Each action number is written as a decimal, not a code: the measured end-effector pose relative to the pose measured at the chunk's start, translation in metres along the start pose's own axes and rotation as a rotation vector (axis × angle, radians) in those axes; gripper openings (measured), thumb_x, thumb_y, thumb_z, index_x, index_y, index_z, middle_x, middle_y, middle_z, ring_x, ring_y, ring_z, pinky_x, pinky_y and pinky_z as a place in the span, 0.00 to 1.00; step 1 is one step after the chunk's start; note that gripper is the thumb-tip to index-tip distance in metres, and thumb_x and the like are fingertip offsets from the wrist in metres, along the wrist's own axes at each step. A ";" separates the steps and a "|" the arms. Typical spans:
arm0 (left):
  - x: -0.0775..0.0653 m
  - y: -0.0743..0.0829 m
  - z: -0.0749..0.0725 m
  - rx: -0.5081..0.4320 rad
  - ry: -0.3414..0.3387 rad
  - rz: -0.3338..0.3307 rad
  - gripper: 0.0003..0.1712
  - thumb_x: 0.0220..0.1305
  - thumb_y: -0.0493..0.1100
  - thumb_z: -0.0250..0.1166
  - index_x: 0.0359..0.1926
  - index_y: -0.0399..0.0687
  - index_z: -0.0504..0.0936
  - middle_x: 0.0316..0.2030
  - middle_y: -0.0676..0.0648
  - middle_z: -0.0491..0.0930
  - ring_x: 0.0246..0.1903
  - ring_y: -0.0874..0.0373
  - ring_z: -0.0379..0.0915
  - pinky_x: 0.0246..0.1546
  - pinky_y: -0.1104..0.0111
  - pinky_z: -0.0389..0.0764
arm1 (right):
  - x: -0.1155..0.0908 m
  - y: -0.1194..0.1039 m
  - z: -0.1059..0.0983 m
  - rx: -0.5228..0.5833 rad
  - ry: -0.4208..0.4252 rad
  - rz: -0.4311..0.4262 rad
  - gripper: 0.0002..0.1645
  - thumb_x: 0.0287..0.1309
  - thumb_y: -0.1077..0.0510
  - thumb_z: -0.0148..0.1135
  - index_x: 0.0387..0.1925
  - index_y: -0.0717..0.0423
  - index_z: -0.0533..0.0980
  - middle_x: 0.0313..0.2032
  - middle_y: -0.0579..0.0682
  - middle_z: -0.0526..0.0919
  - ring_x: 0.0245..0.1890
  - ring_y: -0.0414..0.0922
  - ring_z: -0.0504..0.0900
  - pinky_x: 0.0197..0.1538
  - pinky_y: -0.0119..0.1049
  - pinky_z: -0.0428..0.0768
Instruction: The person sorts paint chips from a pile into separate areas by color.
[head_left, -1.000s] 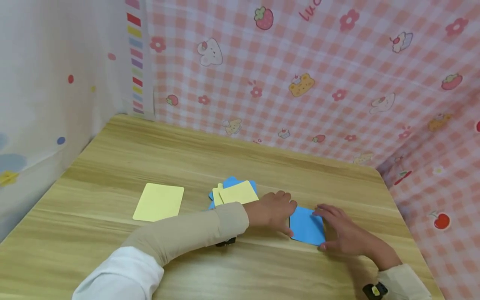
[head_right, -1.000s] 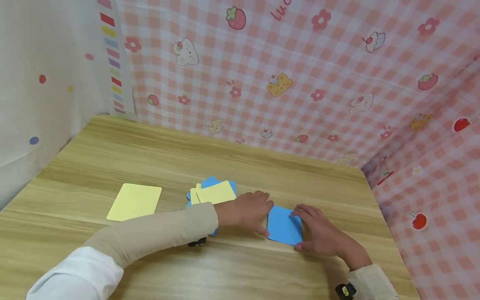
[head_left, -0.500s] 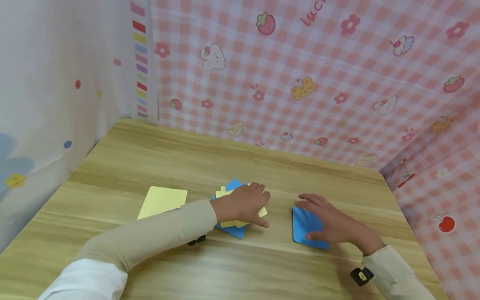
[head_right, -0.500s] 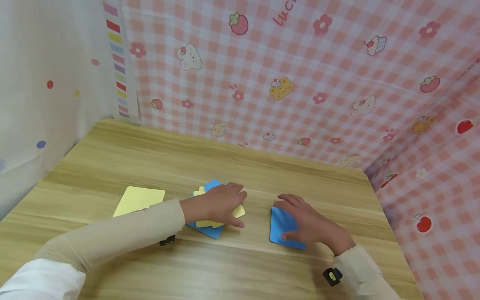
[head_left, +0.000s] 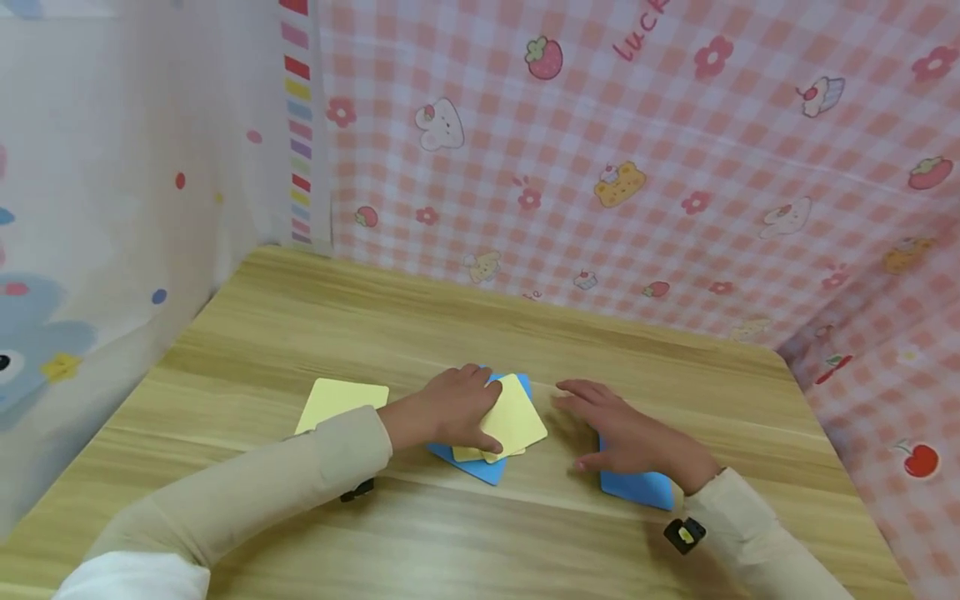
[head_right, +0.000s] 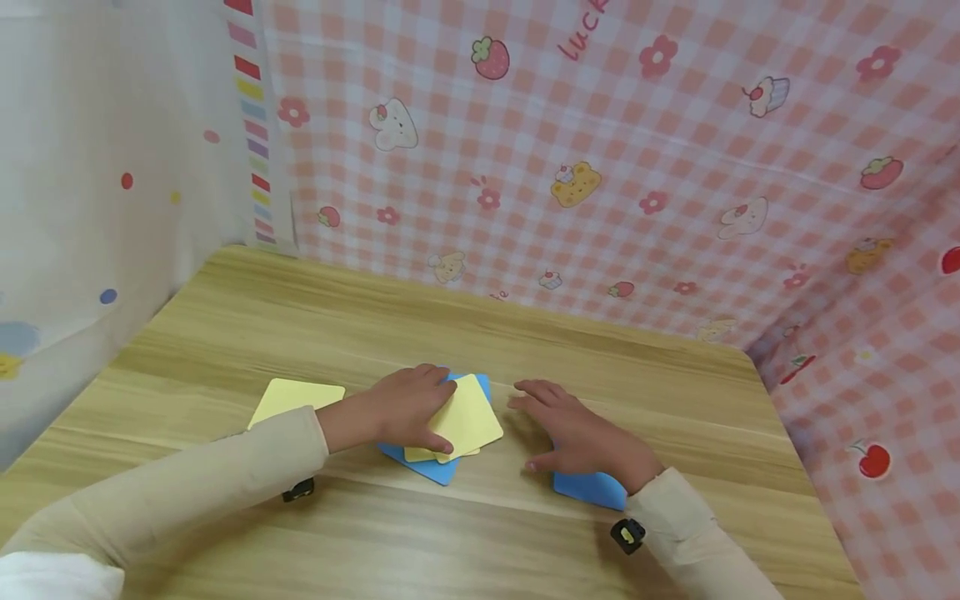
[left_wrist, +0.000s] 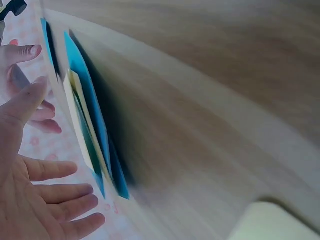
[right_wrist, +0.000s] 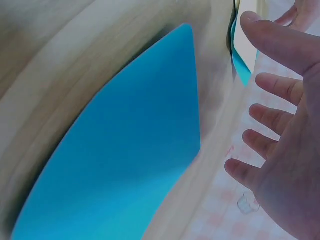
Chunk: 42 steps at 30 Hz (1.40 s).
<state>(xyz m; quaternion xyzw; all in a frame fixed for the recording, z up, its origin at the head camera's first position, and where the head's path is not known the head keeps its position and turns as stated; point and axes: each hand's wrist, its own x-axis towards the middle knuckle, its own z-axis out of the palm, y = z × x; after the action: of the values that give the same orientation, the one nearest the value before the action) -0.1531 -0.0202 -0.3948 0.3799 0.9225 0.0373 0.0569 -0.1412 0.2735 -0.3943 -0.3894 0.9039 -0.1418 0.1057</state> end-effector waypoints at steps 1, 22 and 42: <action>-0.002 -0.001 0.000 -0.003 0.000 -0.001 0.43 0.57 0.72 0.68 0.57 0.40 0.78 0.52 0.42 0.77 0.54 0.46 0.73 0.51 0.57 0.78 | 0.002 -0.001 0.000 -0.002 -0.007 0.002 0.52 0.51 0.50 0.79 0.72 0.60 0.64 0.75 0.60 0.58 0.74 0.61 0.55 0.68 0.64 0.62; -0.007 0.010 0.009 -0.042 -0.034 -0.015 0.51 0.56 0.74 0.67 0.67 0.40 0.72 0.66 0.36 0.71 0.66 0.43 0.67 0.61 0.52 0.73 | 0.050 -0.011 0.009 -0.031 -0.144 -0.049 0.45 0.51 0.48 0.79 0.66 0.52 0.66 0.78 0.59 0.53 0.78 0.62 0.47 0.73 0.63 0.55; -0.014 -0.011 -0.005 -0.130 -0.018 0.053 0.47 0.59 0.65 0.71 0.69 0.42 0.70 0.63 0.41 0.72 0.63 0.44 0.67 0.65 0.53 0.70 | 0.062 -0.027 0.001 -0.098 0.020 -0.125 0.41 0.58 0.39 0.72 0.63 0.58 0.68 0.68 0.62 0.67 0.68 0.60 0.65 0.66 0.60 0.67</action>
<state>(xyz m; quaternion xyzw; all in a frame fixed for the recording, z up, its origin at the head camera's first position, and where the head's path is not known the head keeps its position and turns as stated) -0.1517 -0.0375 -0.3903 0.4000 0.9072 0.0950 0.0888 -0.1648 0.2100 -0.3914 -0.4484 0.8847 -0.1075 0.0683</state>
